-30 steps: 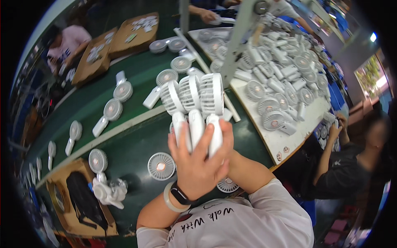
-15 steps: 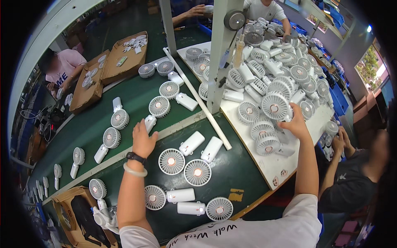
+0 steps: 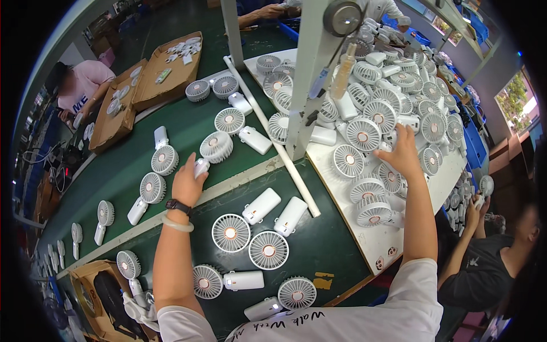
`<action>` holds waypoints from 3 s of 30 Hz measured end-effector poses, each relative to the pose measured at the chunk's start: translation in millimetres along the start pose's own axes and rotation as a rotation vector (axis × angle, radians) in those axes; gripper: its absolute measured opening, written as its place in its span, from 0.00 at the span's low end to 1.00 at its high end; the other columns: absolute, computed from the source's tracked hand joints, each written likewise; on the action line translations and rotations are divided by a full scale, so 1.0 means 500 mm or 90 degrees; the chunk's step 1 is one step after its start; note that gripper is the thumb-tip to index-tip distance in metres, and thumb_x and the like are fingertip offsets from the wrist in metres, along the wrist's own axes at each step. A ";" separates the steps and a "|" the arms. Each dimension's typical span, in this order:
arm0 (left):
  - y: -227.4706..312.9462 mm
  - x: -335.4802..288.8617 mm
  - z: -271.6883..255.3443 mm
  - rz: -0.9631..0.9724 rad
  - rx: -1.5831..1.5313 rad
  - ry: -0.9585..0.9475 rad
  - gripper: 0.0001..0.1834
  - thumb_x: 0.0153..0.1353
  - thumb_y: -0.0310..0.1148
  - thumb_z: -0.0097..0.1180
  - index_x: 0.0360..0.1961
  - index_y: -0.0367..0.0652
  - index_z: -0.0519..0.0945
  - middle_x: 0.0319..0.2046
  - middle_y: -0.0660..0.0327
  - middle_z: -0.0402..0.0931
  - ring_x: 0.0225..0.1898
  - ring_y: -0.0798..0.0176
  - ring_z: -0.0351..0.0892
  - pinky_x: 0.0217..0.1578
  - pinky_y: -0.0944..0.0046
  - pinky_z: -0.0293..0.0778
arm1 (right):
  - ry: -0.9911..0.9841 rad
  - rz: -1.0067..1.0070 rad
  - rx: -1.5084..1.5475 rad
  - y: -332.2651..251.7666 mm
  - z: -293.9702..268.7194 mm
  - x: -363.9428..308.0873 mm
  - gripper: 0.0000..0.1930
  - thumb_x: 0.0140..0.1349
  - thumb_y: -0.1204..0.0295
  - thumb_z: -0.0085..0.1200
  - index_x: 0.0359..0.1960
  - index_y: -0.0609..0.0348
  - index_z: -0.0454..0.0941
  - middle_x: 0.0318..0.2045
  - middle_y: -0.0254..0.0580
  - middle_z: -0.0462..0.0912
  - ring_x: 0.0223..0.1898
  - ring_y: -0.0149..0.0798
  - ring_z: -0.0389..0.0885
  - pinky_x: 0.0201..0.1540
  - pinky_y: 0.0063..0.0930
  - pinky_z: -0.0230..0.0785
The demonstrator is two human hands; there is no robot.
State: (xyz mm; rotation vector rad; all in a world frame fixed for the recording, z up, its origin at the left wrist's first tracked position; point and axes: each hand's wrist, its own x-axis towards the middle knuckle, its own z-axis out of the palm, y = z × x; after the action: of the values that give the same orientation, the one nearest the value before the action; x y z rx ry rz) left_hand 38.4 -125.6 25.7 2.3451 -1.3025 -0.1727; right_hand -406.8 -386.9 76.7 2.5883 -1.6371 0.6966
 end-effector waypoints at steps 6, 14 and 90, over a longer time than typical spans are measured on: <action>0.036 -0.126 -0.067 -0.093 -1.189 -0.246 0.26 0.66 0.50 0.33 0.57 0.42 0.63 0.46 0.53 0.72 0.37 0.58 0.76 0.37 0.58 0.73 | 0.074 -0.057 -0.063 -0.017 0.009 -0.052 0.40 0.45 0.63 0.65 0.58 0.64 0.57 0.56 0.66 0.61 0.60 0.60 0.57 0.60 0.44 0.53; 0.039 -0.270 -0.095 0.007 -1.427 -0.211 0.26 0.67 0.48 0.32 0.58 0.40 0.60 0.50 0.47 0.68 0.44 0.55 0.74 0.43 0.54 0.73 | 0.093 -0.051 -0.041 -0.001 0.039 -0.100 0.24 0.62 0.64 0.47 0.55 0.68 0.62 0.55 0.59 0.65 0.58 0.55 0.61 0.61 0.41 0.51; -0.099 -0.364 -0.078 -0.396 -0.989 -0.293 0.22 0.66 0.38 0.42 0.59 0.54 0.52 0.37 0.55 0.74 0.33 0.54 0.80 0.24 0.61 0.78 | -0.740 -0.009 1.113 -0.795 0.161 -0.208 0.30 0.53 0.78 0.55 0.58 0.58 0.55 0.44 0.45 0.73 0.43 0.38 0.77 0.43 0.35 0.76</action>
State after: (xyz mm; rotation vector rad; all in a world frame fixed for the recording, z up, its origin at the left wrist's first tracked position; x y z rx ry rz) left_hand -10.1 60.8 19.3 1.1820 -0.1744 -1.3750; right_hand -73.3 -134.8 57.5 4.9940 -0.9082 0.8752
